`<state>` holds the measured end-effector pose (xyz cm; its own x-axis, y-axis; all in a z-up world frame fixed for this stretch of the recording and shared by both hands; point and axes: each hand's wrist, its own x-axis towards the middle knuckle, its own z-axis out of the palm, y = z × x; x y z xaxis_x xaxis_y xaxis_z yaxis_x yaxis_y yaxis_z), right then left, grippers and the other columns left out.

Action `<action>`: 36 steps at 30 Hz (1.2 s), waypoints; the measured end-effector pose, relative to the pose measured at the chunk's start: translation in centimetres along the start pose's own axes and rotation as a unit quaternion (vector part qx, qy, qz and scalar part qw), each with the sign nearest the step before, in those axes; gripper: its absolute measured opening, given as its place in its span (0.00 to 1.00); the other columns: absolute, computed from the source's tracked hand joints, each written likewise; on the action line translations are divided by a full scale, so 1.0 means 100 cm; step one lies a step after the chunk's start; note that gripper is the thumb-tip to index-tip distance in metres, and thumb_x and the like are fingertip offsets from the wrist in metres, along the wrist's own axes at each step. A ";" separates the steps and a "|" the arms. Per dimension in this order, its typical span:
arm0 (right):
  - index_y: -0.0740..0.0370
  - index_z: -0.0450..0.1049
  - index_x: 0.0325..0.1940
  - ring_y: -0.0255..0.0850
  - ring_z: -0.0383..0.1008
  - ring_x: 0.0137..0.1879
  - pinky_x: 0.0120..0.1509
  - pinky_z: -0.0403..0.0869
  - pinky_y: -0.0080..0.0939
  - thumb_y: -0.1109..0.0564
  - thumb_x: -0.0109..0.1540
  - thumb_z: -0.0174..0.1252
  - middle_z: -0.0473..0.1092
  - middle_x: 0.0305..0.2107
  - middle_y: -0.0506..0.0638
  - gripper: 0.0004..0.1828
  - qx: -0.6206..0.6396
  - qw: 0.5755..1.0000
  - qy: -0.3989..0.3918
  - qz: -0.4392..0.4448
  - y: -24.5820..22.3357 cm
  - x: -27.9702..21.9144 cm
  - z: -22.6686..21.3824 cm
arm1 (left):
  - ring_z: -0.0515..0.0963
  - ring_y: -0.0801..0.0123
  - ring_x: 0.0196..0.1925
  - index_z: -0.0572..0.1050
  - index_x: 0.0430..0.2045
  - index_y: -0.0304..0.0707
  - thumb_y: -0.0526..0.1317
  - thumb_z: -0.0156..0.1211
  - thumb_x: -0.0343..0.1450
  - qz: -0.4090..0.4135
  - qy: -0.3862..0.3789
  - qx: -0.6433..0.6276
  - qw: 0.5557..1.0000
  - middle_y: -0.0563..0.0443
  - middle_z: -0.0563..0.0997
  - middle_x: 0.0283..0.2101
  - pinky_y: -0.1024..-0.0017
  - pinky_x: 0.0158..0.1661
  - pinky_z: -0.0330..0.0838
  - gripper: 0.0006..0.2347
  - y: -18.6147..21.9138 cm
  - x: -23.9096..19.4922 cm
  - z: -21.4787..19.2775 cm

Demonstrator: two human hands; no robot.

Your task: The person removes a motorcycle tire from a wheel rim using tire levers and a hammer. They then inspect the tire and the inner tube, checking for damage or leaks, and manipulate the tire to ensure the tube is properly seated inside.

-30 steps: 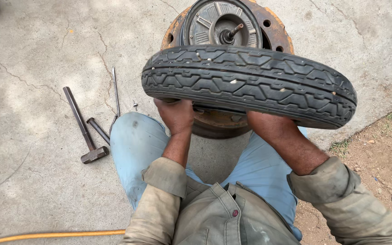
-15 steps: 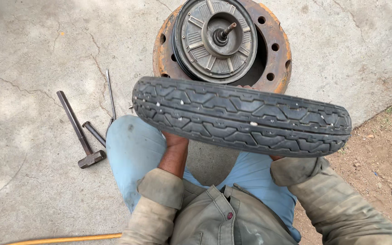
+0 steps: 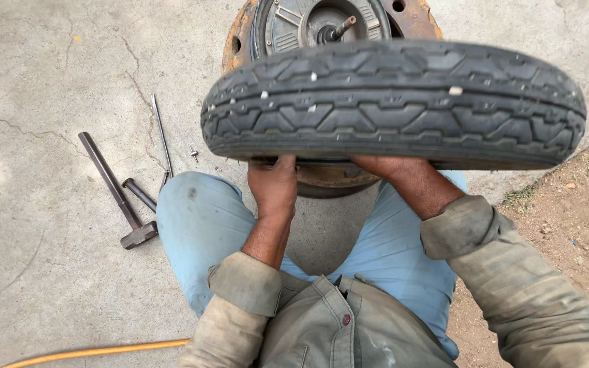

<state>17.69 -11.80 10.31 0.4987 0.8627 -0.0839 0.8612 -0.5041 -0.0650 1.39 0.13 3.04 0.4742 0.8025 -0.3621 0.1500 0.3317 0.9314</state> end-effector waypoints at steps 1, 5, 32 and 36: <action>0.55 0.78 0.53 0.50 0.76 0.54 0.57 0.74 0.54 0.48 0.70 0.52 0.76 0.46 0.53 0.15 -0.004 1.000 0.010 -0.003 0.006 -0.002 -0.008 | 0.78 0.68 0.48 0.75 0.47 0.30 0.36 0.66 0.69 0.014 -0.028 0.001 1.000 0.50 0.81 0.46 0.70 0.50 0.73 0.14 -0.004 -0.001 -0.005; 0.54 0.78 0.53 0.50 0.76 0.55 0.58 0.74 0.54 0.47 0.70 0.52 0.76 0.47 0.52 0.15 -0.005 1.000 0.001 0.008 0.011 -0.036 -0.024 | 0.78 0.68 0.49 0.75 0.48 0.32 0.36 0.64 0.71 0.070 -0.106 0.018 0.992 0.51 0.80 0.48 0.69 0.50 0.74 0.13 -0.038 -0.013 -0.031; 0.53 0.78 0.53 0.51 0.75 0.59 0.64 0.73 0.54 0.34 0.72 0.50 0.76 0.49 0.53 0.24 0.030 0.978 -0.198 0.055 0.006 0.018 -0.004 | 0.79 0.64 0.54 0.64 0.56 0.29 0.36 0.70 0.71 0.074 -0.007 -0.031 0.997 0.45 0.77 0.50 0.63 0.54 0.75 0.23 0.016 -0.011 -0.001; 0.56 0.76 0.59 0.52 0.74 0.58 0.60 0.75 0.54 0.45 0.63 0.55 0.75 0.52 0.56 0.23 -0.021 0.991 0.109 -0.069 0.003 0.005 -0.006 | 0.86 0.57 0.46 0.65 0.49 0.30 0.42 0.78 0.64 0.165 0.073 0.203 0.962 0.38 0.82 0.45 0.62 0.49 0.80 0.28 0.074 -0.018 -0.026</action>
<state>18.27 -11.54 10.83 0.3812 0.9139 0.1395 0.9238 -0.3825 -0.0184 -0.56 2.45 10.47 0.4311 0.9021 -0.0178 0.3536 -0.1507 0.9232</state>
